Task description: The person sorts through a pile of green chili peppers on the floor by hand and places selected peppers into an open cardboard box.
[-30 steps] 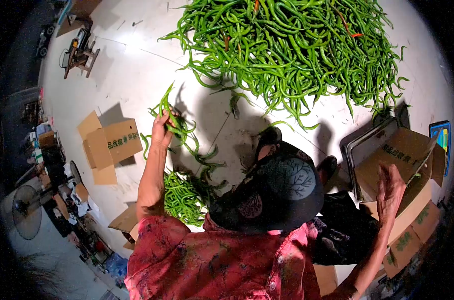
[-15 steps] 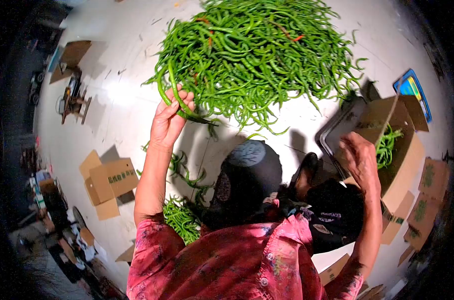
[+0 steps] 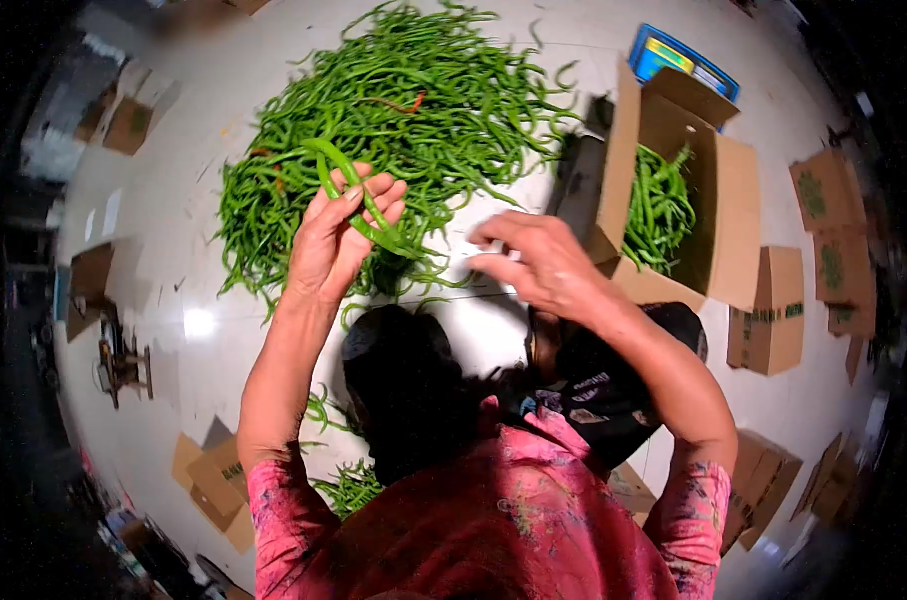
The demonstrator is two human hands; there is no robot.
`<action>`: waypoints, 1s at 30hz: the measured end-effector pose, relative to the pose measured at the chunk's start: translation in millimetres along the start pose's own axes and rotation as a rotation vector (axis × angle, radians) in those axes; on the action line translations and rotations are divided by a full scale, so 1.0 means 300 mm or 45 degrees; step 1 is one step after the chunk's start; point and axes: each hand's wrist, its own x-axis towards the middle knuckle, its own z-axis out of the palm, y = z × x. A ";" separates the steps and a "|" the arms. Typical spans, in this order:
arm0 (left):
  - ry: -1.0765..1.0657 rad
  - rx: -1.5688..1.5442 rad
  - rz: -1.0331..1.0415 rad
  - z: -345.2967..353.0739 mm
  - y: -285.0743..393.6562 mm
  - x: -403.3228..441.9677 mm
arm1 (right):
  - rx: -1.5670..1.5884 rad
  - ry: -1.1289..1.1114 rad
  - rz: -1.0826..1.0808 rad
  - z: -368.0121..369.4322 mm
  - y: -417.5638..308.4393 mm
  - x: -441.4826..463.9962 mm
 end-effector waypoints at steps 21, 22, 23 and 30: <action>-0.505 0.086 -0.172 0.310 -0.138 0.163 | 0.167 0.380 0.357 -0.104 0.026 -0.054; -0.493 0.125 -0.175 0.310 -0.140 0.166 | 0.089 0.490 0.266 -0.098 0.031 -0.058; -0.480 0.163 -0.177 0.307 -0.145 0.170 | 0.085 0.477 0.293 -0.102 0.032 -0.063; -0.390 0.367 -0.233 0.325 -0.159 0.180 | 0.138 0.418 0.493 -0.135 0.036 -0.100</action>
